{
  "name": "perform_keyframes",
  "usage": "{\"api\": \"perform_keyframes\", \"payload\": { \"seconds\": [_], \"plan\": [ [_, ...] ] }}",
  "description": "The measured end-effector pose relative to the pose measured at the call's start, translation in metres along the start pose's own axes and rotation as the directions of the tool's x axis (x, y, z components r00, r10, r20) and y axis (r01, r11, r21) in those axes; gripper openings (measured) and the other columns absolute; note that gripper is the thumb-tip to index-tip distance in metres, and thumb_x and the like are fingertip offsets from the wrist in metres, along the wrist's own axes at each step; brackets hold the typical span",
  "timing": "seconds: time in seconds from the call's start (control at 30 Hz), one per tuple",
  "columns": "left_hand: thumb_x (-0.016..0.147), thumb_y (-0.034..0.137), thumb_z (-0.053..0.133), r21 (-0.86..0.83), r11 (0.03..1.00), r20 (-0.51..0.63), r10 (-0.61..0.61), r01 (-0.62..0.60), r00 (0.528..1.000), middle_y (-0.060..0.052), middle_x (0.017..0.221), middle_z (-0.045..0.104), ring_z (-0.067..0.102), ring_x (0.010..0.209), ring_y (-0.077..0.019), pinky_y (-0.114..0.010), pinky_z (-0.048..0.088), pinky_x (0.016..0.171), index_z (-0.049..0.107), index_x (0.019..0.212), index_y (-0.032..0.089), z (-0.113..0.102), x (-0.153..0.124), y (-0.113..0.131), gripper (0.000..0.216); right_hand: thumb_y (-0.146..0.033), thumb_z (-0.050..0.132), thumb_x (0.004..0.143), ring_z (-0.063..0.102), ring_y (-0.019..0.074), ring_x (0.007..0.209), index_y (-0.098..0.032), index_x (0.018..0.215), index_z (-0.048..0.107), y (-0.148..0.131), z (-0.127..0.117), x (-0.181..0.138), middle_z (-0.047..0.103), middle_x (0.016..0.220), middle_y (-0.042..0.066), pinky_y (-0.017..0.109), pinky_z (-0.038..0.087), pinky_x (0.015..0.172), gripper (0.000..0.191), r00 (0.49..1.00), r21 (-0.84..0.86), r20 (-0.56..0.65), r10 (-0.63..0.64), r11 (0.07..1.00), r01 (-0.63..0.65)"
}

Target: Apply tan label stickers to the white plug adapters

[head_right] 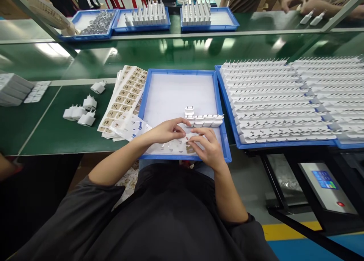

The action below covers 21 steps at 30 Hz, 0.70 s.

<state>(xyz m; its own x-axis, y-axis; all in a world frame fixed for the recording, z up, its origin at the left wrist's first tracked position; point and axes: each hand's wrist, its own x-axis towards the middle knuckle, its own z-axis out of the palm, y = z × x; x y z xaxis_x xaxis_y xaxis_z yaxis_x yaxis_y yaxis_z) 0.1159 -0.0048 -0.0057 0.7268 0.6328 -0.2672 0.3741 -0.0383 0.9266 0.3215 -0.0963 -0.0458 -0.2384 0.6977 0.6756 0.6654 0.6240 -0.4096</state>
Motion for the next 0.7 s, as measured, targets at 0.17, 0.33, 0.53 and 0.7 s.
{"api": "perform_keyframes", "payload": {
  "seconds": [0.17,0.33,0.53,0.7],
  "plan": [
    [0.086,0.03,0.064,0.006,0.999,-0.018,0.039,-0.039,0.999,-0.002,0.089,0.074,0.06,0.071,-0.0132,-0.025,0.045,0.071,0.058,0.128,0.018,-0.001,0.002,-0.003,0.044,-0.014,0.073,0.089,0.065,0.0259,0.102,-0.025,0.094,0.069,0.004,-0.002,-0.002,0.068,0.111,0.008,0.044,0.053,0.089,0.013,0.997,0.037,-0.011,0.072,0.997,-0.072],
    [0.077,0.036,0.077,-0.004,0.994,0.028,0.112,-0.112,0.993,-0.003,0.098,0.072,0.065,0.082,-0.016,-0.027,0.048,0.079,0.058,0.13,0.02,-0.001,0.004,-0.012,0.059,-0.018,0.072,0.09,0.064,0.0234,0.091,-0.026,0.096,0.071,0.003,0.001,-0.001,0.064,0.095,0.005,0.04,0.054,0.082,0.01,0.987,0.029,-0.031,0.156,0.987,-0.155],
    [0.075,0.027,0.077,-0.025,0.996,0.038,0.084,-0.083,0.996,-0.003,0.095,0.072,0.067,0.078,-0.0154,-0.026,0.049,0.074,0.059,0.13,0.019,0.002,0.002,-0.009,0.059,-0.026,0.075,0.09,0.066,0.0235,0.087,-0.025,0.095,0.063,-0.006,0.003,0.004,0.069,0.088,0.003,0.038,0.055,0.08,0.013,0.976,0.108,0.084,0.199,0.972,-0.207],
    [0.076,0.025,0.075,-0.022,0.999,0.039,0.051,-0.05,0.998,-0.003,0.094,0.073,0.065,0.075,-0.0144,-0.026,0.047,0.073,0.058,0.132,0.021,0.002,0.0,-0.007,0.058,-0.026,0.071,0.092,0.068,0.0221,0.083,-0.025,0.091,0.061,-0.006,0.005,0.002,0.069,0.085,0.002,0.036,0.056,0.077,0.01,0.961,0.134,0.096,0.259,0.953,-0.27]
  ]
}}
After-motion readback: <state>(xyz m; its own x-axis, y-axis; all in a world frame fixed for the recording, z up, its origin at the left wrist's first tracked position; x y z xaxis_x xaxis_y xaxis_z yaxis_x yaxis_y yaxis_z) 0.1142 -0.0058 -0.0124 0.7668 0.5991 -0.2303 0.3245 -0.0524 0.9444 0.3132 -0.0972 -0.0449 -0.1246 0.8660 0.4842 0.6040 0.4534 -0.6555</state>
